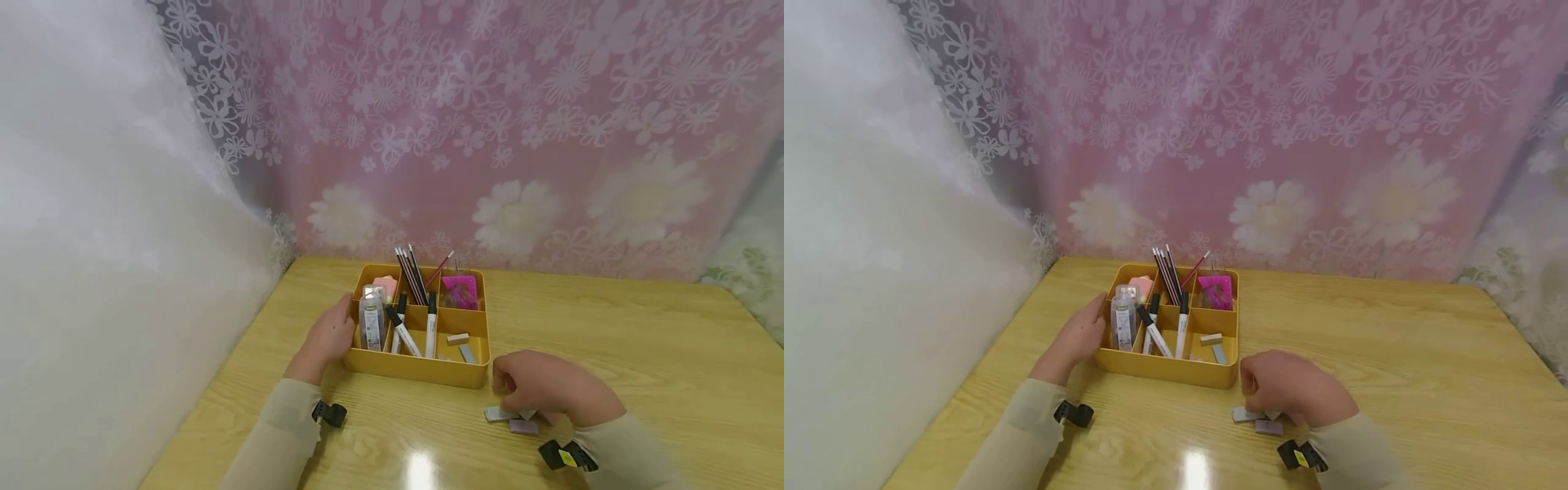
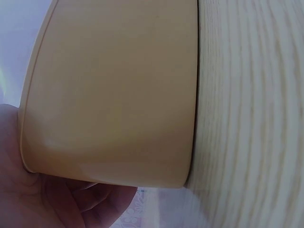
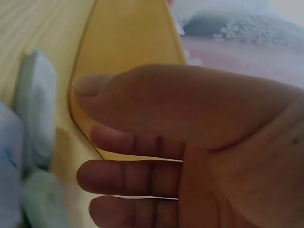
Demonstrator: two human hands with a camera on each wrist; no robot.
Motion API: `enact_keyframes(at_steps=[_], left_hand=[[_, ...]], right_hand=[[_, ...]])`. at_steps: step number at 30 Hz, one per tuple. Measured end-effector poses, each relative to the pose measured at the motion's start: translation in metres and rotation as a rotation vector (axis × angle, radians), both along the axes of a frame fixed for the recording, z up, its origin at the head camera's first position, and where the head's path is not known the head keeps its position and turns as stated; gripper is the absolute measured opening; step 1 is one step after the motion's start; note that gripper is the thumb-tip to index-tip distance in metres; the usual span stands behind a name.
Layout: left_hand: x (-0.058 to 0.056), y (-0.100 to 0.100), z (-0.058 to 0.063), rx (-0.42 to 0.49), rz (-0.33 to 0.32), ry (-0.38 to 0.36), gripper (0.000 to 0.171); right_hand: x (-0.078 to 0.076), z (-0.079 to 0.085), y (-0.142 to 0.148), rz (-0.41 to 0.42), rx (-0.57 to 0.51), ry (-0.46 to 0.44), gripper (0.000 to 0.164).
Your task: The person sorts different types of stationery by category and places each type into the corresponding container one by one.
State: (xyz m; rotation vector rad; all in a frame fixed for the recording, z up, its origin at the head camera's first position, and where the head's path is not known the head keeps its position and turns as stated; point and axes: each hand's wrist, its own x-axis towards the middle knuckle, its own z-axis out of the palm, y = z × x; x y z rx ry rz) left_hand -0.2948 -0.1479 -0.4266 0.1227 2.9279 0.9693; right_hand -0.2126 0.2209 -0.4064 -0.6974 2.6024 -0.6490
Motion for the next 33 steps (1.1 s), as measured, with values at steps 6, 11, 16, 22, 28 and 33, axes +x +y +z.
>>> enact_keyframes(at_steps=[6, 11, 16, 22, 28, 33], left_hand=[[-0.001, -0.003, 0.001, -0.013, -0.019, 0.028, 0.057], [-0.003, -0.005, 0.005, -0.005, -0.016, 0.014, 0.057], [-0.002, -0.004, 0.0, -0.01, -0.015, -0.021, 0.057], [-0.002, -0.003, -0.003, -0.012, -0.019, 0.001, 0.057], [-0.002, -0.002, -0.004, 0.002, -0.018, -0.005, 0.057], [-0.001, -0.003, -0.003, 0.001, -0.019, -0.001, 0.057]], right_hand=[[0.005, -0.006, -0.013, 0.004, 0.028, -0.009, 0.028], [0.004, -0.013, -0.018, 0.002, 0.069, 0.008, 0.028], [0.006, -0.018, -0.019, 0.014, 0.109, -0.001, 0.026], [0.005, -0.012, -0.014, 0.027, 0.097, 0.001, 0.024], [0.004, 0.002, -0.002, -0.006, 0.07, -0.018, 0.017], [0.0, 0.013, 0.006, -0.021, 0.043, 0.062, 0.016]])
